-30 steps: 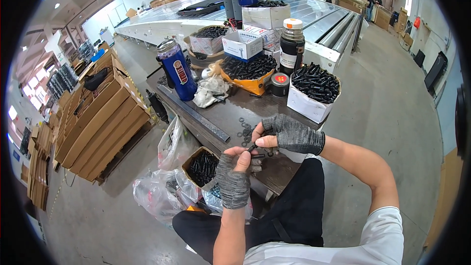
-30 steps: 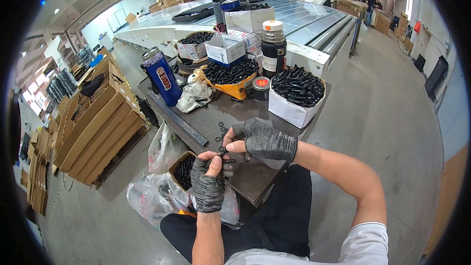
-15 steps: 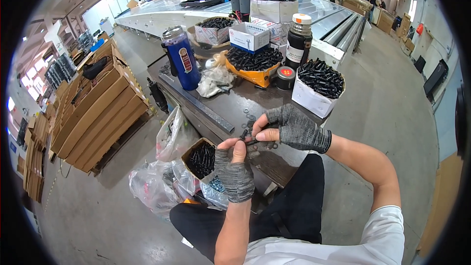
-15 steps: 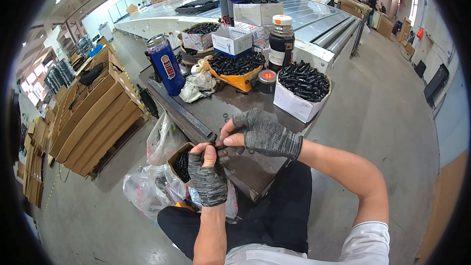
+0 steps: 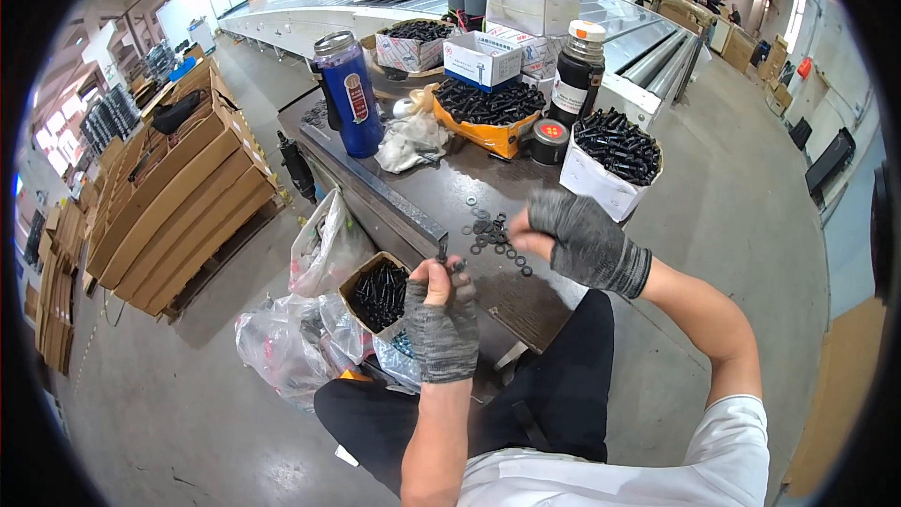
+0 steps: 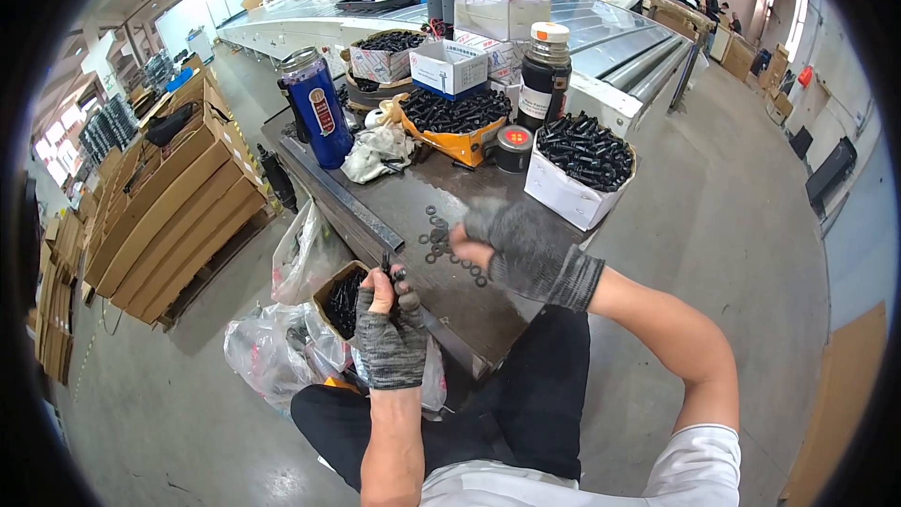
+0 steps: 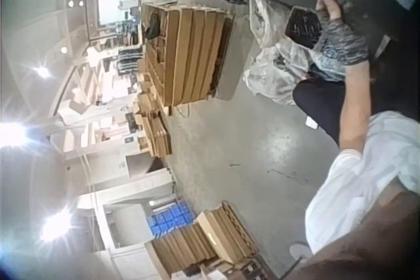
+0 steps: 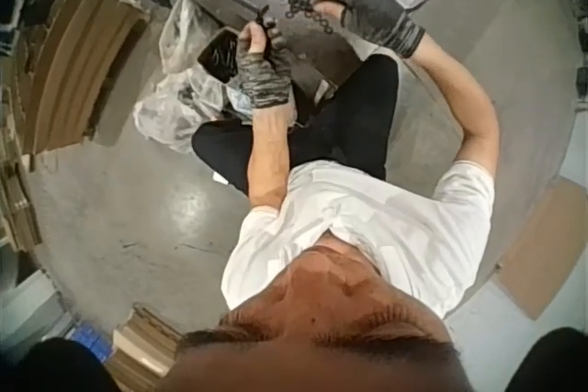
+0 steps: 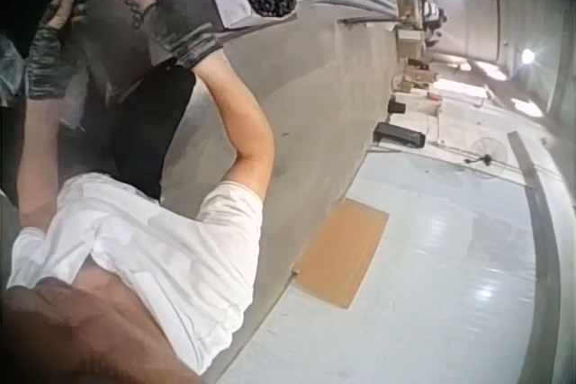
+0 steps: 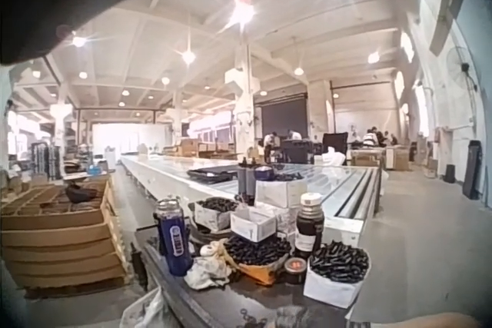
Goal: Assembling small plastic components by manually adding rubber washers to them on a workbench.
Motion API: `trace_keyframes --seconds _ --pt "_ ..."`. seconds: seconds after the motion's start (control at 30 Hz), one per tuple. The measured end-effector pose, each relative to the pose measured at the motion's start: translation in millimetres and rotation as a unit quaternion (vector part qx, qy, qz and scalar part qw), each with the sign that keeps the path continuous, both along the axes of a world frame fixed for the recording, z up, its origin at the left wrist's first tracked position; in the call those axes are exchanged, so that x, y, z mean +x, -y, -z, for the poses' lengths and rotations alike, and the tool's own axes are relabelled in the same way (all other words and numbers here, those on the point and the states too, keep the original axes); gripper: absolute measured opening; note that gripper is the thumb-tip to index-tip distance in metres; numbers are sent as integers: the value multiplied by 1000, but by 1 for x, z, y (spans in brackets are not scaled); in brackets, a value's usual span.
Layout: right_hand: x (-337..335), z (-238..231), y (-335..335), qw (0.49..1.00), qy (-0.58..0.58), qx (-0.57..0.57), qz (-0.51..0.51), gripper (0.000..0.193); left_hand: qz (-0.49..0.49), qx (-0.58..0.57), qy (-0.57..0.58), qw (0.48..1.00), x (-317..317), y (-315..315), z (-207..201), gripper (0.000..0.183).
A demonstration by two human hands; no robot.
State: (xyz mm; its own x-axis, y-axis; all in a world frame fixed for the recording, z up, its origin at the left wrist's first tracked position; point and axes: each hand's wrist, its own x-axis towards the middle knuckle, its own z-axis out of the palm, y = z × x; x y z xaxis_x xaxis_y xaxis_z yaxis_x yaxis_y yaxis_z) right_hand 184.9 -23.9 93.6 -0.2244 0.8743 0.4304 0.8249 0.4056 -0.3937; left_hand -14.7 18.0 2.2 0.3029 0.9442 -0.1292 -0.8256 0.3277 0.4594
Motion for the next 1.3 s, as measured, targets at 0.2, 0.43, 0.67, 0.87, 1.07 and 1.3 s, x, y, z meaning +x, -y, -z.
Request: trace_keyframes --seconds 0.2,0.43,0.67,0.87,1.07,1.3 --pt "-1 48 29 994 96 14 50 22 -19 19 -40 999 -11 14 10 15" --pt "8 62 40 997 46 61 27 21 -13 36 -55 998 -16 25 15 17" --pt "6 56 67 998 30 54 21 35 -11 32 -66 997 -18 33 25 15" --pt "24 58 73 989 117 28 -90 50 1 28 -66 997 -20 36 29 13" --pt "21 87 93 992 104 44 -55 49 -3 32 -64 997 -21 38 32 13" --pt "31 118 99 979 51 197 -22 41 12 25 -75 997 -17 51 29 17"
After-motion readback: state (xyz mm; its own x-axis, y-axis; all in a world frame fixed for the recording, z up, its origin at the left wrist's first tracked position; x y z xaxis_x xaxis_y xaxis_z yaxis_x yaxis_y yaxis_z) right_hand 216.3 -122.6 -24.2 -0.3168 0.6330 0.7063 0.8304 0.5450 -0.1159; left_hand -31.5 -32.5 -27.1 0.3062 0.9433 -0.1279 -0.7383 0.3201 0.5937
